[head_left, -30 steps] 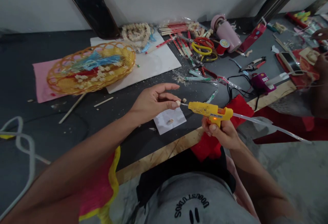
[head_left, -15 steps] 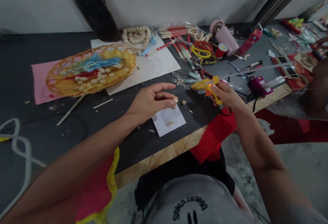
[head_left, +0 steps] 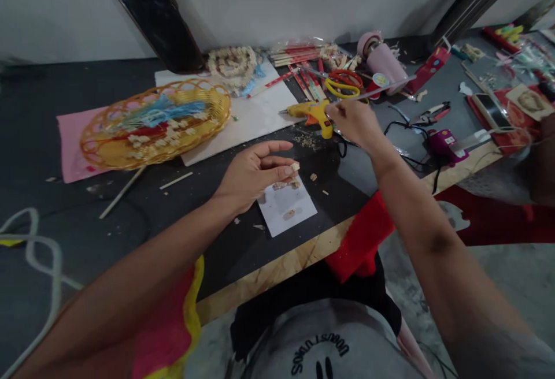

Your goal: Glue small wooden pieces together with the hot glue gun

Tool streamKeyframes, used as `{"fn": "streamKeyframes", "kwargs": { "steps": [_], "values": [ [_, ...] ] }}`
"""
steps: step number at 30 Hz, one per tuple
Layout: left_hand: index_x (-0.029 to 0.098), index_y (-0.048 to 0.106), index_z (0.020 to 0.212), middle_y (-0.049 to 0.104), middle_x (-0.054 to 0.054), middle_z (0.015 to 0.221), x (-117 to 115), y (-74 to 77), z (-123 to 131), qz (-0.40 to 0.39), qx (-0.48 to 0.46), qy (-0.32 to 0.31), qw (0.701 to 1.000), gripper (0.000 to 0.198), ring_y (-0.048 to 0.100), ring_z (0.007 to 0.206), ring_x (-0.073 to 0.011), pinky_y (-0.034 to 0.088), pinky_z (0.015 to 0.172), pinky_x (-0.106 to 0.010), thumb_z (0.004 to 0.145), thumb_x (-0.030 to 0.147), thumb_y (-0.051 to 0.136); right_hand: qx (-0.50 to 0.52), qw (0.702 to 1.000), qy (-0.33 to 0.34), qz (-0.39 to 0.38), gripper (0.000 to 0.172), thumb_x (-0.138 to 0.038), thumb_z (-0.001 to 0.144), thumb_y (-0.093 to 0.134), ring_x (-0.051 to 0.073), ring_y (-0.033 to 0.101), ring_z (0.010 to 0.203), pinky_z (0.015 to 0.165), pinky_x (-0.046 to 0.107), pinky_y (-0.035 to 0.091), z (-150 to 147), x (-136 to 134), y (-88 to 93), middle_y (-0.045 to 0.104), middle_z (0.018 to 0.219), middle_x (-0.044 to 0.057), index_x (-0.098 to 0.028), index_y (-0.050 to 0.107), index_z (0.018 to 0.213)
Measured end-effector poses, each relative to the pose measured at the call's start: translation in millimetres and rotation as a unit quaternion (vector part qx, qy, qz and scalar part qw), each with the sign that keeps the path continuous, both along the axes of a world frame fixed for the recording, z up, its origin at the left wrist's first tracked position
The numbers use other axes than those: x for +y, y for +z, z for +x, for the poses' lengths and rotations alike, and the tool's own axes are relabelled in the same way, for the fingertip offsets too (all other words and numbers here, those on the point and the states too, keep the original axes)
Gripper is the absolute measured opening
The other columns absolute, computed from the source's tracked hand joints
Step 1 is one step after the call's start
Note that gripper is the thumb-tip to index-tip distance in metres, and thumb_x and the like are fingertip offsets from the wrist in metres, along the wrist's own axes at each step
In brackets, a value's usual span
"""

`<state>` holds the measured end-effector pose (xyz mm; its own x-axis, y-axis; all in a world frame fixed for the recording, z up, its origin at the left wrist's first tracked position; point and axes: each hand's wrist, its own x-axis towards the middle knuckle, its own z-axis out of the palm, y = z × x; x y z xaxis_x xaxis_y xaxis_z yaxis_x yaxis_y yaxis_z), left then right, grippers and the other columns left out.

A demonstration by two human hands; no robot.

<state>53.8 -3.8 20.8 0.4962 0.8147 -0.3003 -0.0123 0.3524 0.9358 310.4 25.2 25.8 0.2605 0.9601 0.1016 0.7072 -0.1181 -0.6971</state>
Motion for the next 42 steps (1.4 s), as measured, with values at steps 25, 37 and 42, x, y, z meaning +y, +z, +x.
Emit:
{"fn": "streamKeyframes", "kwargs": {
  "steps": [25,37,42],
  "values": [
    [0.018,0.057,0.133,0.079,-0.007,0.095,-19,1.5,6,0.03,-0.026,0.005,0.999,0.076,0.075,0.082,-0.0207,0.062,0.077,-0.034,0.066,0.039,0.086,0.236,0.965,0.015,0.114,0.027,-0.052,0.087,0.068,0.015,0.068,0.069,0.067,0.03,0.058,-93,-121,-27.5,0.071,0.083,0.001,-0.026,0.067,0.093],
    [0.019,0.06,0.131,0.079,-0.005,0.091,-22,-0.4,6,0.072,-0.029,0.029,0.997,0.075,0.072,0.073,-0.016,0.059,0.072,-0.028,0.064,0.039,0.088,0.226,0.962,0.022,0.149,0.02,-0.043,0.083,0.075,0.017,0.072,0.079,0.075,0.03,0.06,-99,-124,-25.3,0.075,0.092,0.001,-0.027,0.071,0.095],
    [0.02,0.058,0.133,0.079,-0.006,0.094,-23,5.4,5,0.082,-0.004,0.01,0.997,0.075,0.071,0.075,-0.0175,0.059,0.075,-0.031,0.067,0.039,0.086,0.24,0.961,0.004,0.139,0.018,-0.042,0.086,0.071,0.017,0.071,0.078,0.074,0.031,0.06,-99,-124,-23.7,0.075,0.092,0.001,-0.027,0.069,0.096]
  ]
}}
